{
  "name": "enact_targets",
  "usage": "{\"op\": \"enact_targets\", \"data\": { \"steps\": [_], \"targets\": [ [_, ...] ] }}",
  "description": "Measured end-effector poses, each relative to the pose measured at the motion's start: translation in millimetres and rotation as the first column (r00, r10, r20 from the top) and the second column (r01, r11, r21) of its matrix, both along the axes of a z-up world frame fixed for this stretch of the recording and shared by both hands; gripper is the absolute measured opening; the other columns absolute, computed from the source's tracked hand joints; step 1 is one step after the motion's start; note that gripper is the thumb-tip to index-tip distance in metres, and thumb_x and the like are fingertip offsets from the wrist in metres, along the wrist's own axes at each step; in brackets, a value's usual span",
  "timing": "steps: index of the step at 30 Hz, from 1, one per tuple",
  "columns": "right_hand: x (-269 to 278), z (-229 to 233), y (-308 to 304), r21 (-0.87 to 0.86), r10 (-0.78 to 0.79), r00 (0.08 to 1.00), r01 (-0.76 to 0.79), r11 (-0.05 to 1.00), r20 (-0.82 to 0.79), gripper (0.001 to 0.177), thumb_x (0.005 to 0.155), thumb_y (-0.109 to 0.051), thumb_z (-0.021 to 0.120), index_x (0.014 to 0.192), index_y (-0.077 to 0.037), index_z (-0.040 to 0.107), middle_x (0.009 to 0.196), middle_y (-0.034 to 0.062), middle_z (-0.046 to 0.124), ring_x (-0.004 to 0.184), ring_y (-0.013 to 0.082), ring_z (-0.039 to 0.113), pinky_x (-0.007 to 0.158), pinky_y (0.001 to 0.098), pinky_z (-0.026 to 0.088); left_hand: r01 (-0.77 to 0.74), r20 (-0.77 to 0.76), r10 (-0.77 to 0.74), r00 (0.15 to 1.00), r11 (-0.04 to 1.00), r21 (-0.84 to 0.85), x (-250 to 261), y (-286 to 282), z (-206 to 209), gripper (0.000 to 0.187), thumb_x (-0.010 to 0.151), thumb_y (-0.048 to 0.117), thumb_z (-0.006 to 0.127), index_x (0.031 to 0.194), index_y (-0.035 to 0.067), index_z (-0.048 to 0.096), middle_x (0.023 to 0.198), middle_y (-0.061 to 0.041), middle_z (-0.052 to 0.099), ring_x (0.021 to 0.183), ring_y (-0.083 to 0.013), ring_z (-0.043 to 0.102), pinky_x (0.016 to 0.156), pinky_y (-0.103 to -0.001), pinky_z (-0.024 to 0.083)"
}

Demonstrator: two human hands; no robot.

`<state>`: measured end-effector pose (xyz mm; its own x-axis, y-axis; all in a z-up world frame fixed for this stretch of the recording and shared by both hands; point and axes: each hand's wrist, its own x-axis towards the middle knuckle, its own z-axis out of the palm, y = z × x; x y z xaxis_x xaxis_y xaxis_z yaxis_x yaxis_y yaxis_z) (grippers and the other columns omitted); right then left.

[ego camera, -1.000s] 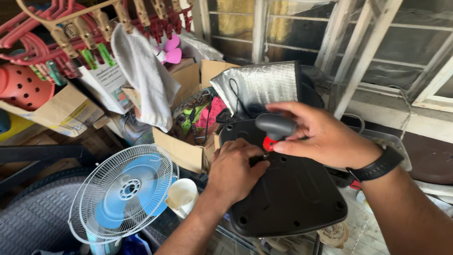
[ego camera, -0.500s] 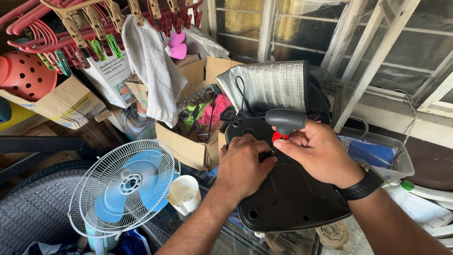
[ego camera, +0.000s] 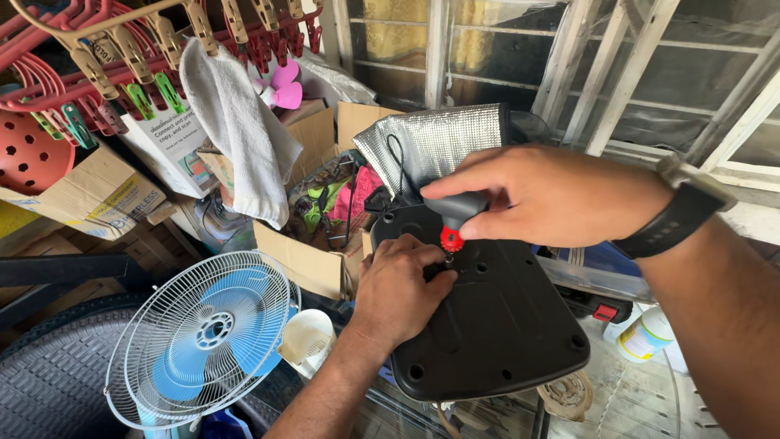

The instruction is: The person uses a screwdriver to remove screws from the base of an electric fan. They then detach the base cover and separate the motor assembly from the fan stand, exposing the internal wiring.

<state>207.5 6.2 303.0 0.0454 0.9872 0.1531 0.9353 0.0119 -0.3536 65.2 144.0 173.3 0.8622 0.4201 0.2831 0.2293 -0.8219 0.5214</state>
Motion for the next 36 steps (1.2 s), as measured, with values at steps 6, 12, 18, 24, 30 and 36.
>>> {"op": "enact_targets", "data": {
  "steps": [6,12,18,24,30,36],
  "targets": [
    [-33.0,16.4,14.7,-0.117,-0.412,0.782,0.517,0.848,0.467,0.058,0.082,-0.062,0.075,0.112,-0.013,0.073,0.095,0.0081,0.074,0.087,0.0242,0.072,0.08,0.0378,0.055,-0.014,-0.031,0.014,0.999,1.0,0.006,0.5,2.8,-0.6,0.029,0.083,0.034,0.072,0.11,0.025,0.078,0.113,-0.001,0.064,0.121,-0.0238,0.055,0.104,-0.055,0.037],
    [-22.6,12.5,9.2,0.064,-0.171,0.971,0.162,0.985,0.166,0.054,0.076,-0.045,0.08,0.121,-0.016,0.074,0.109,0.0075,0.07,0.091,0.0257,0.07,0.075,0.037,0.056,-0.039,-0.036,0.039,0.999,0.999,-0.007,0.9,5.7,-1.2,0.029,0.083,0.034,0.069,0.109,0.024,0.077,0.117,0.0,0.064,0.122,-0.0249,0.055,0.104,-0.055,0.04],
    [-14.1,14.1,4.0,0.181,0.04,0.998,-0.03,0.983,-0.052,0.037,0.09,-0.023,0.075,0.126,-0.015,0.074,0.121,0.0102,0.073,0.104,0.0208,0.069,0.079,0.0329,0.058,-0.04,-0.042,0.04,0.998,0.999,-0.002,5.1,8.5,6.8,0.03,0.081,0.034,0.07,0.108,0.028,0.078,0.118,0.0,0.064,0.122,-0.0252,0.054,0.106,-0.056,0.039],
    [-39.6,9.3,2.8,-0.019,-0.542,0.757,0.588,0.809,0.365,0.045,0.09,-0.045,0.071,0.132,-0.027,0.067,0.102,0.0075,0.078,0.1,0.0271,0.073,0.087,0.0393,0.055,-0.027,-0.1,0.025,0.995,0.999,-0.022,12.0,-1.6,4.9,0.032,0.083,0.041,0.071,0.11,0.025,0.077,0.118,0.001,0.063,0.124,-0.0224,0.053,0.106,-0.057,0.037],
    [-24.9,4.5,-3.5,0.187,-0.193,0.955,0.152,0.971,0.227,0.044,0.08,-0.025,0.068,0.122,-0.017,0.072,0.113,0.0107,0.075,0.099,0.0325,0.07,0.082,0.0426,0.054,-0.037,-0.111,0.036,0.993,0.999,-0.008,15.3,-5.0,10.4,0.035,0.084,0.043,0.071,0.115,0.027,0.077,0.118,0.0,0.063,0.124,-0.0216,0.053,0.108,-0.057,0.036],
    [-11.7,13.3,8.5,0.065,-0.051,0.981,0.04,0.997,0.188,0.036,0.08,-0.02,0.068,0.115,-0.015,0.075,0.111,0.0087,0.077,0.104,0.0289,0.072,0.09,0.0399,0.055,-0.023,-0.054,0.022,0.998,1.0,-0.008,14.5,-9.2,8.5,0.032,0.084,0.041,0.071,0.112,0.028,0.078,0.117,0.001,0.064,0.122,-0.0234,0.054,0.108,-0.059,0.036]
  ]
}}
